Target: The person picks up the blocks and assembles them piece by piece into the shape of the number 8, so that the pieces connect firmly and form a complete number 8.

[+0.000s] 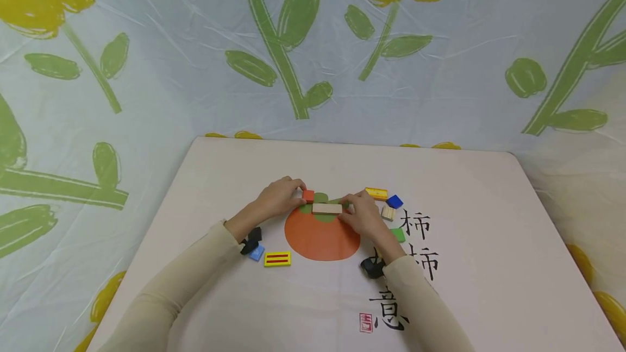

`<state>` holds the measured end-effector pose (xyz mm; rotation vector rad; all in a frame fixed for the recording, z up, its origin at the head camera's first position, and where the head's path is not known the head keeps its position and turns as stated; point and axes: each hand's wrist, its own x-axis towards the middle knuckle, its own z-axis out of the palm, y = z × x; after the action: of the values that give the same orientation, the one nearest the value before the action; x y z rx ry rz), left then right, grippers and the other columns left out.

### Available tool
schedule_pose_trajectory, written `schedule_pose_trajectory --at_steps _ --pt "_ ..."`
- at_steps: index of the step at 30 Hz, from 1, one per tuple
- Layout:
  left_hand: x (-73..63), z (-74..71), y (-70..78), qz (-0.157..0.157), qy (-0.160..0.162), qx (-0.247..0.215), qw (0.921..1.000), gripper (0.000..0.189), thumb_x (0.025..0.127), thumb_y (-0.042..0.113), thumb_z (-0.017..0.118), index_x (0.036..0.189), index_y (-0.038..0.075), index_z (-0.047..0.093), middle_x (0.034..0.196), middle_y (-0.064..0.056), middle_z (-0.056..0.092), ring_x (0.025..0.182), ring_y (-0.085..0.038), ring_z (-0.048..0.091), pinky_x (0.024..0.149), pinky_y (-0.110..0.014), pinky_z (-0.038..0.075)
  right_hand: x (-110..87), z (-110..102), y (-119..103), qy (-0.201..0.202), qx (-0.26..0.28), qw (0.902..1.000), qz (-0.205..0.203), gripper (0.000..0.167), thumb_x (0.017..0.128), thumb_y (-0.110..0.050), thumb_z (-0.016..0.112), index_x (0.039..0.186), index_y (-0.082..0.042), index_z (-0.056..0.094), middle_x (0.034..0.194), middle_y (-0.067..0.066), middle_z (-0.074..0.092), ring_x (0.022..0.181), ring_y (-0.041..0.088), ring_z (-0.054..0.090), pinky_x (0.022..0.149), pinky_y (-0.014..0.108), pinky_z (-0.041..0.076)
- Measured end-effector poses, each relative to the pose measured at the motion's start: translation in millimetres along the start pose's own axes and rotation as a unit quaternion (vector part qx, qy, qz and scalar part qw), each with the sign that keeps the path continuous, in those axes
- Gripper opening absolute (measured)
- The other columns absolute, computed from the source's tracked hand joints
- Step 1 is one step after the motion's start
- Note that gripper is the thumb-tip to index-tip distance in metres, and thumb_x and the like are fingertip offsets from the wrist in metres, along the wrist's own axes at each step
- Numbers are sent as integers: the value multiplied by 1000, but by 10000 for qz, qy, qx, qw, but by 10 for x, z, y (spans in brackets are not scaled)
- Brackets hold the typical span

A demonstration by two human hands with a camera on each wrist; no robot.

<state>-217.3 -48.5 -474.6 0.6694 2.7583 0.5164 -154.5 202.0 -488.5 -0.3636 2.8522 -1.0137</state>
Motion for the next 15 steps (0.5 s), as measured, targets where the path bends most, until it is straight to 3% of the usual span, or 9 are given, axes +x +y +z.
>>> schedule_pose_trajectory --at_steps 6,15 --pt "4 17 5 42 16 202 9998 32 94 35 72 120 17 65 105 -7 58 83 -21 54 67 -34 49 -3 19 12 93 -48 9999 -68 25 88 -9 77 111 -1 72 103 17 56 93 29 48 74 40 42" --pt "2 19 55 -86 -89 544 9984 33 93 36 73 119 17 65 111 -8 59 93 -24 56 72 -37 51 4 7 36 54 -75 9999 57 24 89 -10 77 111 -3 73 103 16 55 93 29 49 76 41 44"
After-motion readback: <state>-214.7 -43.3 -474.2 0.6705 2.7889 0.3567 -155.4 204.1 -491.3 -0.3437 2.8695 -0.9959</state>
